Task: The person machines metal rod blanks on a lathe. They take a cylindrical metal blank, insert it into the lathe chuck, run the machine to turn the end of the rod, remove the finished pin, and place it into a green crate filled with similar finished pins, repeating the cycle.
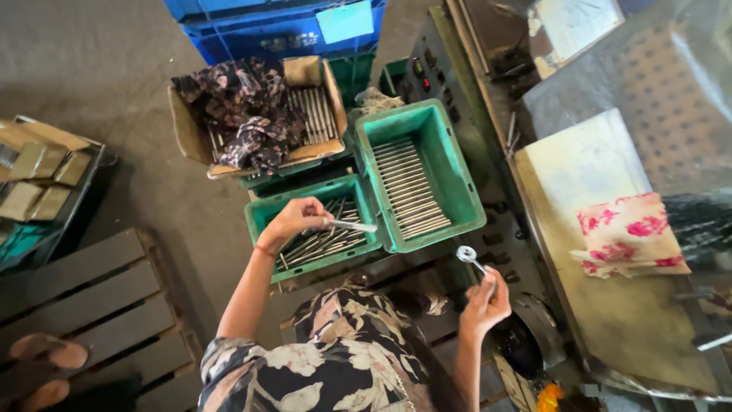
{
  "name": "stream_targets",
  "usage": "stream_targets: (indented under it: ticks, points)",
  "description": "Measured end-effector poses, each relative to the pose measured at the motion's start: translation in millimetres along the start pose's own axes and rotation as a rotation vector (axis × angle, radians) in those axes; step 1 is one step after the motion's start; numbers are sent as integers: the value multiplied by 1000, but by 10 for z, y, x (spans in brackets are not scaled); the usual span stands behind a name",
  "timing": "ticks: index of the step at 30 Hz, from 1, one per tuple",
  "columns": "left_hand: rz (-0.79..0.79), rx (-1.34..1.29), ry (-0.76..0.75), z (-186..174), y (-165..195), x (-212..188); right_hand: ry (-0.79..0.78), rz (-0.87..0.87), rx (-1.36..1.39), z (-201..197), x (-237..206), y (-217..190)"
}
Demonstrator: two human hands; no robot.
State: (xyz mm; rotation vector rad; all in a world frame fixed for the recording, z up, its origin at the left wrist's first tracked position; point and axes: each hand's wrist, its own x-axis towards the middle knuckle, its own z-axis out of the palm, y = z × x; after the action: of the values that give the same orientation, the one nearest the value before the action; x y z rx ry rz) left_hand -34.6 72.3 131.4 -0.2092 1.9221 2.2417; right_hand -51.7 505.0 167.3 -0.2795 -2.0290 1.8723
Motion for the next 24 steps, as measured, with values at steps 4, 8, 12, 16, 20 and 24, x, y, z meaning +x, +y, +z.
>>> stream_targets:
  ticks: [4, 8, 12, 16, 20, 24]
  points:
    - [109, 209, -129, 695, -73, -6, -115, -97, -59, 45, -97, -172]
    - [199, 367, 19, 1651, -241, 183, -163, -39, 119, 206, -154, -358]
    - [613, 462, 58, 2227, 11, 207, -90, 41, 301, 316, -225, -518]
    - [375, 172, -166, 2498, 428, 81, -104, 26, 319, 275, -325, -576]
    - [30, -278, -346, 2639, 602, -21, -56, -93, 87, 109, -387, -547]
    - [154, -255, -338, 2763, 554, 4, -25, -91, 93, -13, -420, -498]
